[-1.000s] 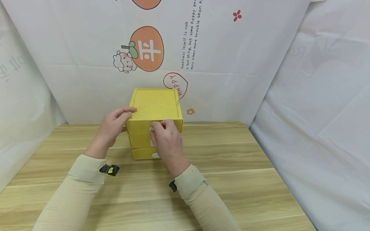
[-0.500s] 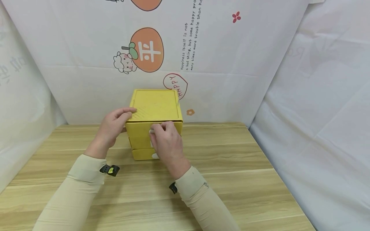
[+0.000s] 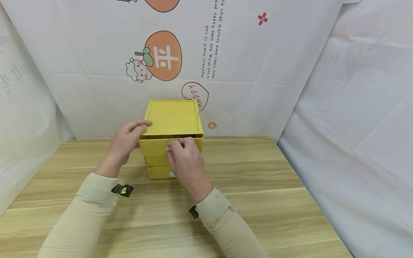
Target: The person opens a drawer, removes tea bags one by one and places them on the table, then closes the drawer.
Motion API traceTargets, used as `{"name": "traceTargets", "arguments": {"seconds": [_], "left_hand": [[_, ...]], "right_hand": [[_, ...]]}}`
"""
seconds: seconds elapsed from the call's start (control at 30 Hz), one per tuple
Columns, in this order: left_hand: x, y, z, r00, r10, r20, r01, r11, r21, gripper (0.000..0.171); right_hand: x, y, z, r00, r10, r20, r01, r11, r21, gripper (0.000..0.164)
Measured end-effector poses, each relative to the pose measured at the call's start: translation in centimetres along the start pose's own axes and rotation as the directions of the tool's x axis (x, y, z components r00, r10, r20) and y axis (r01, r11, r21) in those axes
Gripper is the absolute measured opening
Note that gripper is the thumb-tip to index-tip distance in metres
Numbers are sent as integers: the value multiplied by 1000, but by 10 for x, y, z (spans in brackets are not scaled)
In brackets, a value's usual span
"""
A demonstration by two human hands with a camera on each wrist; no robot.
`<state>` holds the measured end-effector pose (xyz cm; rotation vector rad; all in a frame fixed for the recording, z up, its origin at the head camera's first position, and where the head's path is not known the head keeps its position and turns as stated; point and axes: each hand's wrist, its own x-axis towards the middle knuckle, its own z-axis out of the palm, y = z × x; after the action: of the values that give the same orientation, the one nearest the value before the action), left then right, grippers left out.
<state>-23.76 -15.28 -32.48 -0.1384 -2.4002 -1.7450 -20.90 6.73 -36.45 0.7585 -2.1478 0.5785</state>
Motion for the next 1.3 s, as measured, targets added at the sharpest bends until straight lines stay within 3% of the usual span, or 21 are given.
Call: {"name": "traceTargets", "arguments": {"seconds": [1.3], "left_hand": [[-2, -1, -1, 1000, 26, 9, -26, 999, 23, 40]], "right_hand": [[-12, -9, -12, 999, -42, -31, 43, 999, 6, 16]]}}
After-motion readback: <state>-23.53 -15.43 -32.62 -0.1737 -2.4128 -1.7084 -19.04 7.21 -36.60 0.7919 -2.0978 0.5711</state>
